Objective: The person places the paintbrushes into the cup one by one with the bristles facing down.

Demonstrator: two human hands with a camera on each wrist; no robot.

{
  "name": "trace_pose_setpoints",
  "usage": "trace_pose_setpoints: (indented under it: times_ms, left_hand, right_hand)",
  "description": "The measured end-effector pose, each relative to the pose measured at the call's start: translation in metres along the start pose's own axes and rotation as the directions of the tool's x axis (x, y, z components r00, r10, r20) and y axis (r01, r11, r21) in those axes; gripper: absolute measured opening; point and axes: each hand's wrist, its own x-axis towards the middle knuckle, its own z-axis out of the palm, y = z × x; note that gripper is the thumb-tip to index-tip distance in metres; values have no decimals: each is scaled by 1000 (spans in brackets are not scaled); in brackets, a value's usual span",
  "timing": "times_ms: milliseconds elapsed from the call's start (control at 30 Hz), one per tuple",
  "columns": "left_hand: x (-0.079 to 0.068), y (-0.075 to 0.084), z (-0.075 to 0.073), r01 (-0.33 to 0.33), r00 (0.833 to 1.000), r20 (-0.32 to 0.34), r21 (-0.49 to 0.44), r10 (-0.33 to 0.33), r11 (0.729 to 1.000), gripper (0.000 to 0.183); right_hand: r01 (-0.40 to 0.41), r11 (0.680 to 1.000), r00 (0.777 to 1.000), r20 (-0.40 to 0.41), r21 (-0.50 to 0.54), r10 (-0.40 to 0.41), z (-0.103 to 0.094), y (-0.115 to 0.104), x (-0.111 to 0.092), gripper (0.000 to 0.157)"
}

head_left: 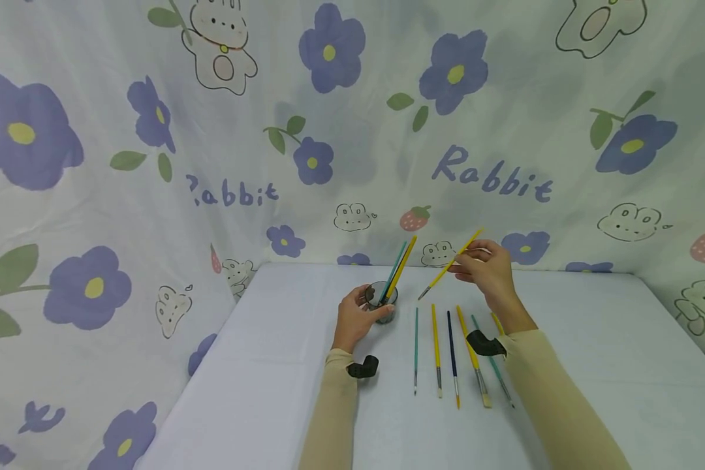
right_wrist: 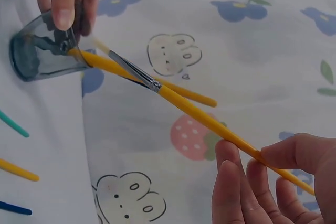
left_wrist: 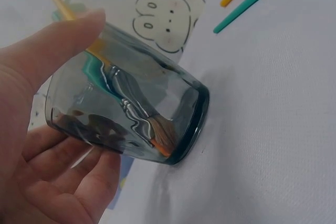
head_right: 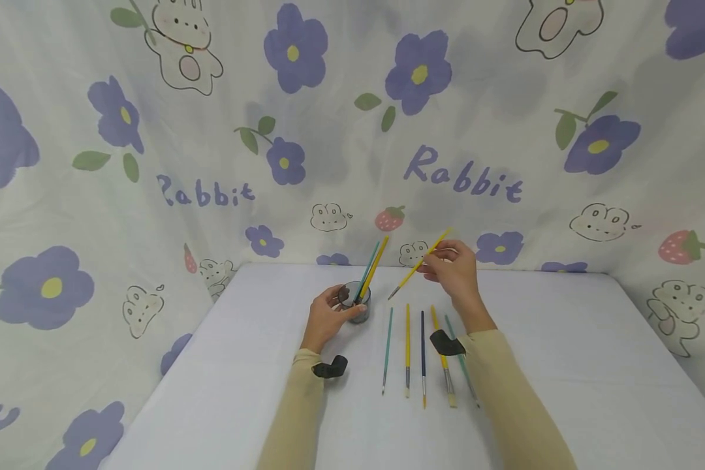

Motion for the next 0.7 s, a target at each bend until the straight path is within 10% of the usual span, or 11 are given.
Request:
trace_pose_setpoints:
  times_ms: [700]
  left_hand:
    - [0,-3,1,18,1000,2,14,-18,1000,83]
  right_hand:
    - [76,995,994,80,-71,-70,53,7,13,30]
